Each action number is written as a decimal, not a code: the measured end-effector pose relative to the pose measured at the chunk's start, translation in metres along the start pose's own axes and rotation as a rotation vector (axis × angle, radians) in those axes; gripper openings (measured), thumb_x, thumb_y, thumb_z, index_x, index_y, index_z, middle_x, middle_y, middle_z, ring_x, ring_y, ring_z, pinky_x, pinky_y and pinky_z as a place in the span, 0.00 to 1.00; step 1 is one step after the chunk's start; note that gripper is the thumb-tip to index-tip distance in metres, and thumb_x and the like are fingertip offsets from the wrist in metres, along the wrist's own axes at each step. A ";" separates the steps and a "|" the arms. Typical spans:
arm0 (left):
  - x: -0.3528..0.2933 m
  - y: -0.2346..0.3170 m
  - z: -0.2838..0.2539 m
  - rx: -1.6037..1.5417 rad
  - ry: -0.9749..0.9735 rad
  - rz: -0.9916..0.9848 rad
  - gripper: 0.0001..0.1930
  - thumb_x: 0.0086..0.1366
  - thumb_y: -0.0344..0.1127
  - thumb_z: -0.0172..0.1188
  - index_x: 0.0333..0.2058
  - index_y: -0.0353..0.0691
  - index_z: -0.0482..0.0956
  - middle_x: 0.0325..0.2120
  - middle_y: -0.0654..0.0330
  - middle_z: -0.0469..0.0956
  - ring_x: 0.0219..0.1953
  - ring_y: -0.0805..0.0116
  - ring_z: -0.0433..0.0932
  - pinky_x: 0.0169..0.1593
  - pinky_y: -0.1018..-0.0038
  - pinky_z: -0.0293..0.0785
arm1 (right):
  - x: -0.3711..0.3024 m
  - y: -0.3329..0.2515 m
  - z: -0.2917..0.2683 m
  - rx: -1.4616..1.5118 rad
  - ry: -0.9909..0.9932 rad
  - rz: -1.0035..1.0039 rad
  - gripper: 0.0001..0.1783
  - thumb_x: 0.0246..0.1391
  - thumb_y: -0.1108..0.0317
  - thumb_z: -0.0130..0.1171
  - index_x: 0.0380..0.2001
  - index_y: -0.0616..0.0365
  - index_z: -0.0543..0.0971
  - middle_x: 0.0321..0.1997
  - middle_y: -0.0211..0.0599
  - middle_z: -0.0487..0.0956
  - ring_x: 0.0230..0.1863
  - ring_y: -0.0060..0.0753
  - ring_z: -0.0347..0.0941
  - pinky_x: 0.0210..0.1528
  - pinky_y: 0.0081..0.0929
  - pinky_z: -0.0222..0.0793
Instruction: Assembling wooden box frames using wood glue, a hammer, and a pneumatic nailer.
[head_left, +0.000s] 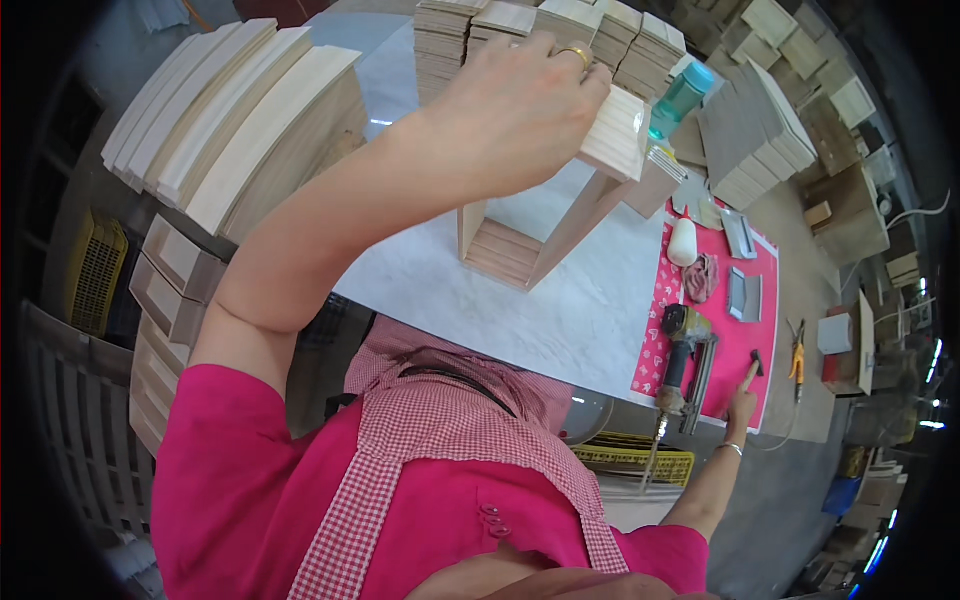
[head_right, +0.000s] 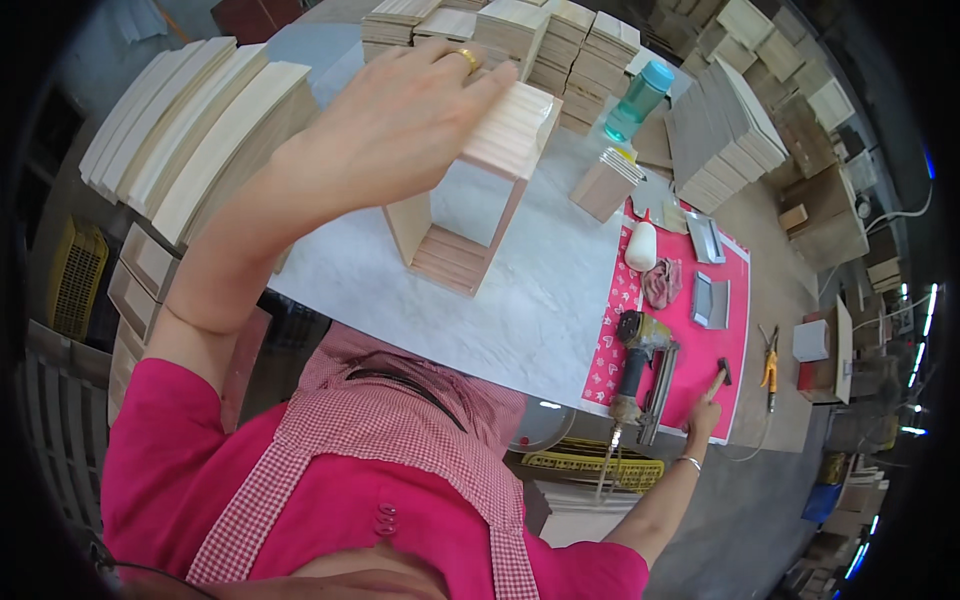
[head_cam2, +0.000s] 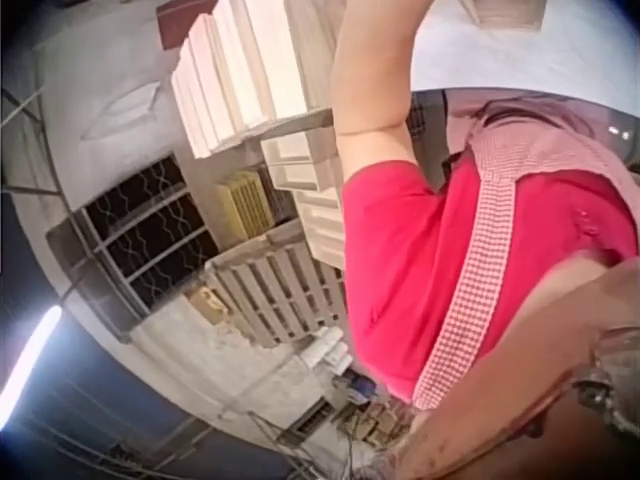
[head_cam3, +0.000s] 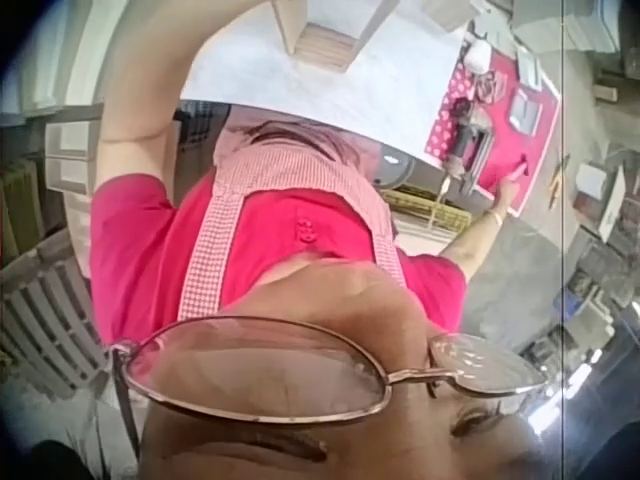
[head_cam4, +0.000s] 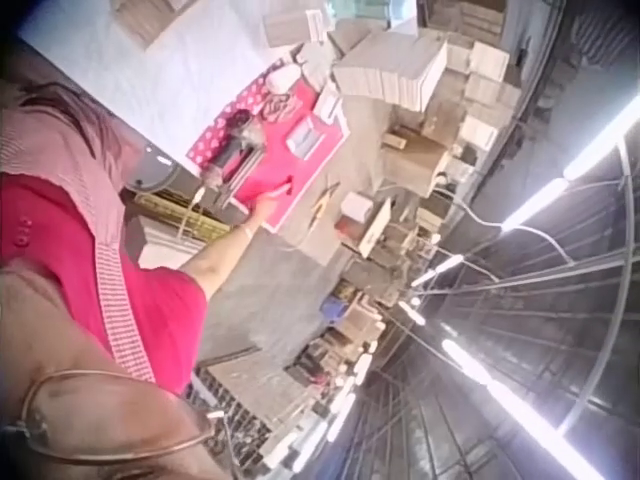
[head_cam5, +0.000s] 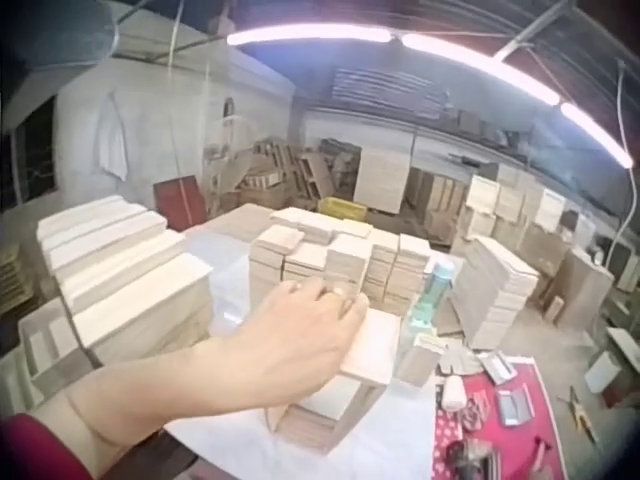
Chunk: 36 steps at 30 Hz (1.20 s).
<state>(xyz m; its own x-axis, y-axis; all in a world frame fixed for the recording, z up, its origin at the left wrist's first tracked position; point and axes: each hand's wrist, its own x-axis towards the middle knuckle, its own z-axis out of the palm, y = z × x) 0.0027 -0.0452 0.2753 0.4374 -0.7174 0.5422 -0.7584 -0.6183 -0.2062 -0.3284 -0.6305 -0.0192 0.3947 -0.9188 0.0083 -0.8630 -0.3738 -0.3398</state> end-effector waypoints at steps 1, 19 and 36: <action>-0.001 0.000 0.000 -0.018 -0.050 -0.008 0.26 0.55 0.23 0.56 0.55 0.33 0.70 0.43 0.47 0.77 0.48 0.51 0.77 0.53 0.61 0.72 | -0.004 -0.024 -0.015 0.148 -0.093 0.103 0.21 0.63 0.55 0.54 0.34 0.68 0.73 0.26 0.52 0.77 0.29 0.49 0.80 0.31 0.45 0.73; 0.004 -0.002 0.001 -0.066 -0.155 -0.029 0.21 0.60 0.26 0.57 0.53 0.31 0.72 0.48 0.47 0.77 0.54 0.49 0.75 0.54 0.50 0.72 | -0.278 -0.363 -0.238 0.178 0.136 -1.353 0.24 0.62 0.74 0.58 0.62 0.60 0.72 0.39 0.45 0.83 0.35 0.19 0.74 0.40 0.24 0.73; 0.003 0.001 0.004 -0.103 -0.138 -0.042 0.21 0.61 0.27 0.56 0.53 0.29 0.72 0.50 0.46 0.77 0.56 0.48 0.74 0.58 0.48 0.70 | -0.284 -0.362 -0.234 0.163 0.133 -1.335 0.26 0.58 0.75 0.61 0.60 0.58 0.75 0.29 0.53 0.79 0.25 0.38 0.77 0.32 0.31 0.72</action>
<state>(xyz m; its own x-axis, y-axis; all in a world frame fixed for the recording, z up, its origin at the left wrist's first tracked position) 0.0050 -0.0490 0.2738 0.5266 -0.7335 0.4299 -0.7805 -0.6175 -0.0974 -0.2019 -0.2643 0.3217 0.8547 0.1223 0.5046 0.2030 -0.9732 -0.1079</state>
